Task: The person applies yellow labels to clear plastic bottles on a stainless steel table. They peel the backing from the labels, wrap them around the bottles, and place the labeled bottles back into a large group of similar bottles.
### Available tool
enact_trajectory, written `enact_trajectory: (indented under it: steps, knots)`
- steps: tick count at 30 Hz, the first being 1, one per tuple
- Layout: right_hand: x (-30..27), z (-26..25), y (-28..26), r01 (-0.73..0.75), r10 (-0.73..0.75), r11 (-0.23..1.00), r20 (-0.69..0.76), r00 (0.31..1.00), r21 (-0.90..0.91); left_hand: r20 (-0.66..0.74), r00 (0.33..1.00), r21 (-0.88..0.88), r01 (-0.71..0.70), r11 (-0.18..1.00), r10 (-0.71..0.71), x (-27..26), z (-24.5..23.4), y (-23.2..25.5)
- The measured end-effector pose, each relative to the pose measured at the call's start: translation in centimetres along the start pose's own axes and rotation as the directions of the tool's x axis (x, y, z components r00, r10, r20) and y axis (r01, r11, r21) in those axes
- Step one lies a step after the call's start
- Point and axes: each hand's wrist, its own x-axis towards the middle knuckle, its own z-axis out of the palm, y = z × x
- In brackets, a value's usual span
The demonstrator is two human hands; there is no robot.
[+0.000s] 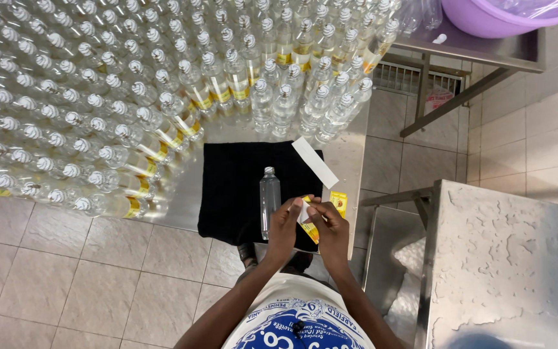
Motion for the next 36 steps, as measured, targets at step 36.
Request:
enact_trajectory:
  steps: [36]
  knots:
    - [2.2, -1.3, 3.5, -0.215, 0.218, 0.966, -0.008, 0.976, 0.146, -0.047, 0.99, 0.277, -0.114, 0.954, 0.132, 1.1, 1.0, -7.9]
